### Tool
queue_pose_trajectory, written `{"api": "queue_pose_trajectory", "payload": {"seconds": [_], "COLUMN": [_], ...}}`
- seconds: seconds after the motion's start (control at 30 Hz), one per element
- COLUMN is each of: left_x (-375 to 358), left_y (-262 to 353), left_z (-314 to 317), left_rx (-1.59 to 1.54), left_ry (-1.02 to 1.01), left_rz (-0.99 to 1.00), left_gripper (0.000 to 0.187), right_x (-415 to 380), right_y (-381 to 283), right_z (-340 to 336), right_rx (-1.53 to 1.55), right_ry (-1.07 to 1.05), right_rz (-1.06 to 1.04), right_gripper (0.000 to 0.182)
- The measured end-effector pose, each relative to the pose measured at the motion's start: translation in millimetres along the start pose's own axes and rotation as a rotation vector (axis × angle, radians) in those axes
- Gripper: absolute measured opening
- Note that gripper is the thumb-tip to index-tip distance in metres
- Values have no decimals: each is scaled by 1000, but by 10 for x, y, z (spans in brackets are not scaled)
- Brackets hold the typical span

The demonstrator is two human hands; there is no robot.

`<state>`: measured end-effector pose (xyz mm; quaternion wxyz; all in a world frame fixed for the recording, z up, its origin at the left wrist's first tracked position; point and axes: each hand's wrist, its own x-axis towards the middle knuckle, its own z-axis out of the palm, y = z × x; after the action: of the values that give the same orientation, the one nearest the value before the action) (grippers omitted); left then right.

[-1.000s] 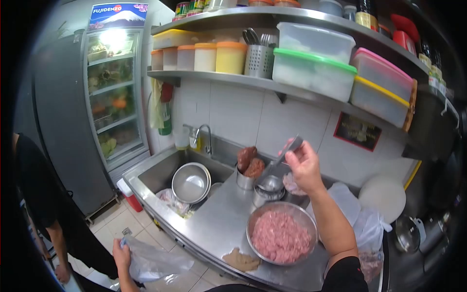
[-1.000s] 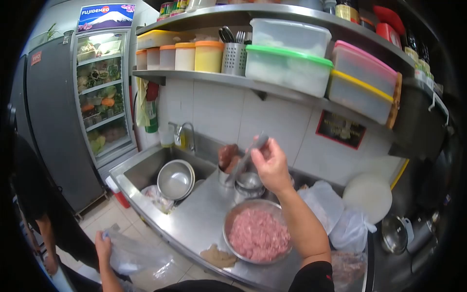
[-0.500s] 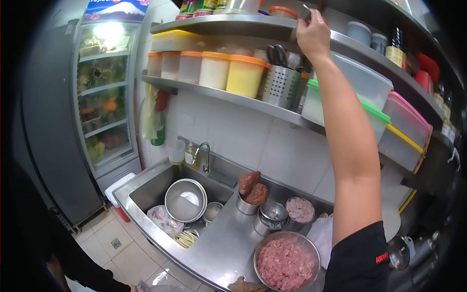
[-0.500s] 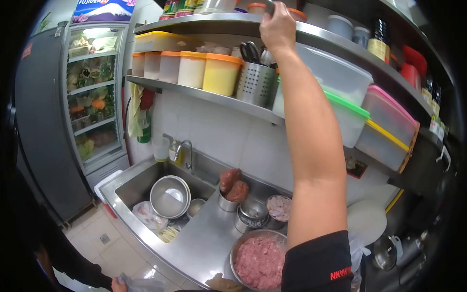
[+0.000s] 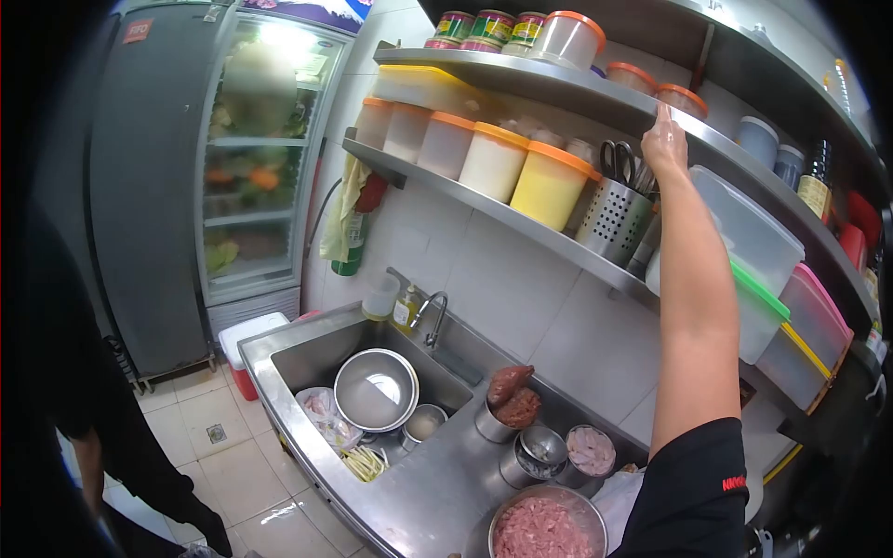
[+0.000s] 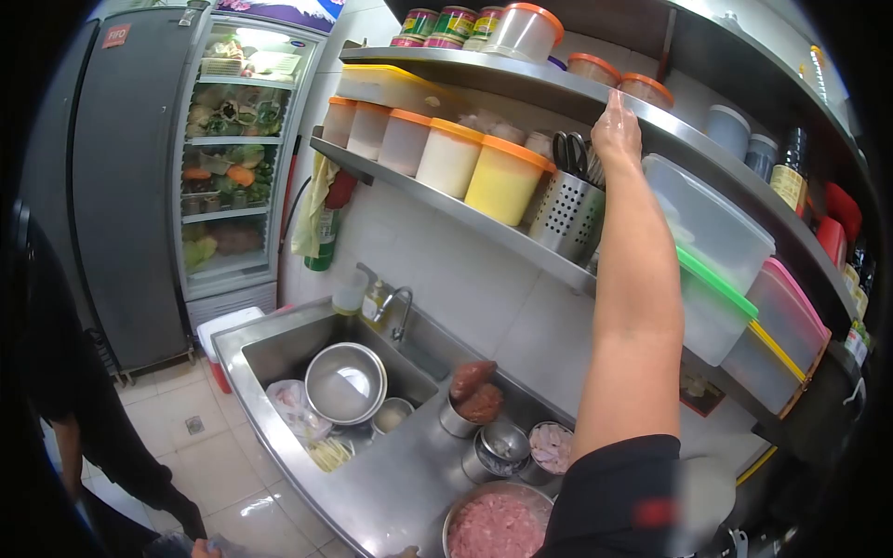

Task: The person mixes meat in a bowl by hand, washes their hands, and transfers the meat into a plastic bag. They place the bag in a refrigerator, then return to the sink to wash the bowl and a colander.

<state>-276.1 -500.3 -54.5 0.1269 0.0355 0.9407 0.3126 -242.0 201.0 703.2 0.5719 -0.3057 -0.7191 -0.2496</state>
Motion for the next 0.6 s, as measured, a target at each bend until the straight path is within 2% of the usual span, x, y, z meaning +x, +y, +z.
{"api": "queue_pose_trajectory", "payload": {"seconds": [0.07,0.17,0.2,0.3,0.4,0.43,0.5,0.53,0.57,0.6], "left_x": [-82,-162,-158,-281,-311,-258,-219,-273,-348,-372], "left_y": [163,122,92,321,303,198,-115,-19,73,276], "left_z": [-81,4,7,-137,-89,23,300,281,281,192], "left_rx": [11,-7,-13,28,43,24,1,80,68,94], "left_ry": [-1,3,10,-75,-83,-18,124,165,175,176], "left_rz": [-56,-97,-94,-59,-38,3,31,91,26,76], "left_gripper": [42,44,44,44,39,35,29,34,37,37], "right_x": [-82,-157,-188,-116,-52,-73,-118,-151,-329,-431], "right_y": [-33,-48,-31,48,109,97,0,-28,-101,-311], "right_z": [15,16,12,54,147,173,55,-76,-181,-286], "right_rx": [21,-2,1,-154,-286,-323,-317,-263,104,143], "right_ry": [56,-11,-51,-401,-553,-606,-207,-44,281,258], "right_rz": [-42,-76,-17,18,67,80,-61,-333,-561,-572], "right_gripper": [47,46,45,43,39,39,38,36,37,39]}}
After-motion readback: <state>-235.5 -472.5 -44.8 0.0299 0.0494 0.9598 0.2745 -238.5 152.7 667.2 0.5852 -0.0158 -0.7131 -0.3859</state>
